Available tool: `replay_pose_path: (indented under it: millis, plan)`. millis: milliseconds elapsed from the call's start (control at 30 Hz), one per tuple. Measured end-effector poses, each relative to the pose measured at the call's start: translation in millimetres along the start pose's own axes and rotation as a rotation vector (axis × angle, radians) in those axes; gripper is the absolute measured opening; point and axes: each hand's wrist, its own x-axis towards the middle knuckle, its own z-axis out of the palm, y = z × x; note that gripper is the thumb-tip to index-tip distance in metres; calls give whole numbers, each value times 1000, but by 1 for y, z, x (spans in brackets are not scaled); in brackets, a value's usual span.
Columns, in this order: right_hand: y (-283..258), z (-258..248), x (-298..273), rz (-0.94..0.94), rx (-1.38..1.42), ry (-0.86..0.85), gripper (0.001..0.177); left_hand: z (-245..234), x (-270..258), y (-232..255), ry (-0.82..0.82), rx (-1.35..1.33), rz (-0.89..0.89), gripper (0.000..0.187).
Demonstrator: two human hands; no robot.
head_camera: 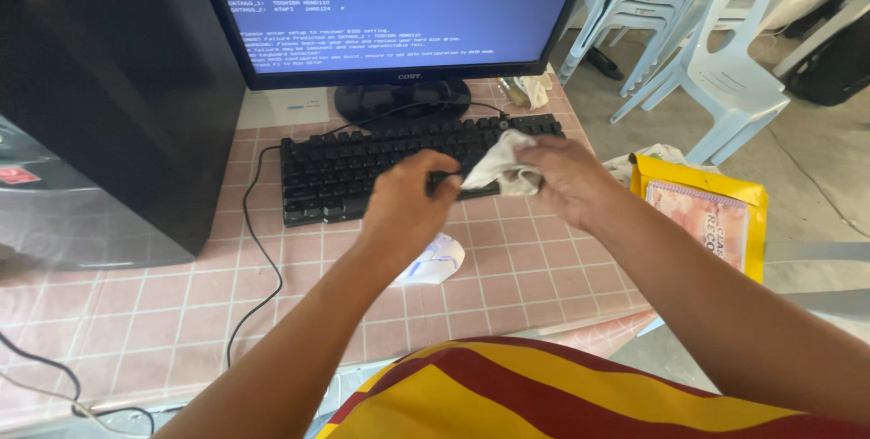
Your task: The person wipes a black keyboard with a white cloth, then uses a small brush to sweep between the keys, and continues wiping the keyboard and monitor with the cloth. The person also wipes the mouse and the table surface.
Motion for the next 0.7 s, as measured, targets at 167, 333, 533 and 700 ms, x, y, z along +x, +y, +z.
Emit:
replay_pose_path:
  millis: [167,333,533,700]
  plan:
    - [20,-12,17,-396,-1194,111,34,-22,-6,-36,67,302,-87,65]
    - [58,-10,23,-513,-1402,87,60,-37,-7,-65,-3,439,-289,87]
    - [79,-5,29,-687,-1351,71,55,-39,-10,-84,-125,474,-375,91]
    - [68,-14,24,-798,-1393,152,48,-36,-13,-87,-197,485,-362,88]
